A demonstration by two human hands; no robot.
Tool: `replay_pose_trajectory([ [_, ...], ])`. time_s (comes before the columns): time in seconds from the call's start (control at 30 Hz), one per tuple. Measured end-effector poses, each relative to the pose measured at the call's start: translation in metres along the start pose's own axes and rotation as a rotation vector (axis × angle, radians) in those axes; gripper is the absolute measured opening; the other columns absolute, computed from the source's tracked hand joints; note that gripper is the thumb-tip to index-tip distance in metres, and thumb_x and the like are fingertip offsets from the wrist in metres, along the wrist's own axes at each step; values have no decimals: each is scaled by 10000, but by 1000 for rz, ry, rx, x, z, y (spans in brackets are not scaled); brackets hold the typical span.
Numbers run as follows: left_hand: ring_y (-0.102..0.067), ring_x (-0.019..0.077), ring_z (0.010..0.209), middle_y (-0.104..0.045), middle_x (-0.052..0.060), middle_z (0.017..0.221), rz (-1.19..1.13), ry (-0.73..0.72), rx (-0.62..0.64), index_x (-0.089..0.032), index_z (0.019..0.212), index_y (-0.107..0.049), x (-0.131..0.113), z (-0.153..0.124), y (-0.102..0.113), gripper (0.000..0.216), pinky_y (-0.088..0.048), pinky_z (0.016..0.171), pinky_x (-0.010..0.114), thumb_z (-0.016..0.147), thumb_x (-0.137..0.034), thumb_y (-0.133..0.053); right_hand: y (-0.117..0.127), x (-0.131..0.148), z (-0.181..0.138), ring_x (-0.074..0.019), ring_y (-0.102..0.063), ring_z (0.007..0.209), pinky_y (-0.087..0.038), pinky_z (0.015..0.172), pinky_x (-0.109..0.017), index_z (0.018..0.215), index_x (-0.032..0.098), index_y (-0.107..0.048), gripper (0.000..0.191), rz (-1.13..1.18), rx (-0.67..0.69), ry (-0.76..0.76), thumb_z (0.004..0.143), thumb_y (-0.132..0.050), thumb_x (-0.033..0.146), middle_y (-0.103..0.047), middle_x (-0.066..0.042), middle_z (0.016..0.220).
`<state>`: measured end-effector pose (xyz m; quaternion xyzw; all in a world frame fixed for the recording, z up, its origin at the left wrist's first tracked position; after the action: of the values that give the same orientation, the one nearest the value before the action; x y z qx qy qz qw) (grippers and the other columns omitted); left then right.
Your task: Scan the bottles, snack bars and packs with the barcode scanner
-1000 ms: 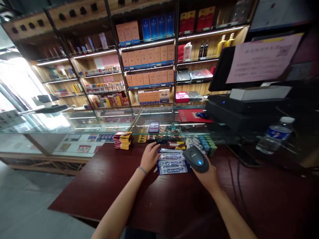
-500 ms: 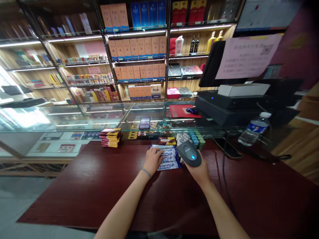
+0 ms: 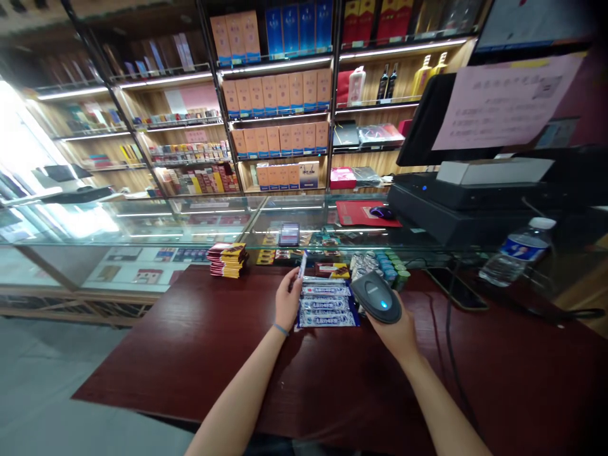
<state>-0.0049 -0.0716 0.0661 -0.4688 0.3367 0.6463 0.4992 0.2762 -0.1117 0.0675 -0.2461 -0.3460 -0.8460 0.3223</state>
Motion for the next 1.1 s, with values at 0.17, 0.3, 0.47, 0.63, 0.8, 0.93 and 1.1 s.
replay_pose_trajectory([
  [0.17,-635,114,636,-735,60,897,-496,359,38,-143,1036,-724,1,7,4,567,-547,575,228,801,-657,-779,-1,7,-3,-274,-774,791,-576,651,-318,1175,216,-629,443,-35,21,32,801,-688,447,-790,-87,874],
  [0.3,-670,126,678,-744,70,885,-576,442,62,-126,1002,-734,2,9,8,516,-593,594,232,769,-572,-849,-4,17,-5,-266,-778,776,-563,636,-305,1192,257,-615,417,-64,140,37,804,-679,395,-788,-45,859],
  [0.47,-674,126,667,-739,71,826,-532,469,50,-113,932,-746,6,11,12,446,-590,579,218,809,-533,-831,-8,25,-8,-271,-786,877,-592,715,-329,1323,264,-557,538,-71,272,169,794,-644,311,-794,-56,1074],
  [0.63,-662,116,647,-743,76,820,-487,470,53,-118,927,-766,10,12,13,438,-587,582,217,820,-540,-823,-10,22,-10,-269,-783,775,-583,653,-315,1219,255,-639,440,-131,382,297,781,-662,285,-803,-53,940],
  [0.8,-657,113,649,-748,93,839,-467,479,47,-105,924,-778,12,12,14,436,-588,585,215,829,-528,-822,-10,18,-10,-269,-783,778,-581,653,-310,1151,239,-662,353,-117,396,322,801,-641,284,-799,-54,883],
  [0.93,-664,112,660,-744,79,854,-524,473,60,-110,948,-768,12,12,13,452,-596,587,215,813,-537,-831,-9,22,-11,-278,-787,854,-587,689,-318,1200,247,-638,404,-105,392,258,799,-647,294,-804,-60,978],
  [1.1,-709,148,719,-762,89,919,-570,478,38,-126,1010,-747,13,11,13,438,-635,625,266,824,-514,-831,-12,19,-13,-273,-781,758,-563,641,-323,1258,252,-606,463,-93,302,214,799,-636,306,-791,-28,885],
])
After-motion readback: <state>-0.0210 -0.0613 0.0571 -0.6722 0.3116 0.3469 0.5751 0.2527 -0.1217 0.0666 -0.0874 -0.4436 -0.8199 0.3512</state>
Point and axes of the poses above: each hand's wrist, its own z-axis towards the middle knuckle, its own y-axis out of the back of the hand, x = y × z, the point moved 3 cm from there along z, towards the middle knuckle
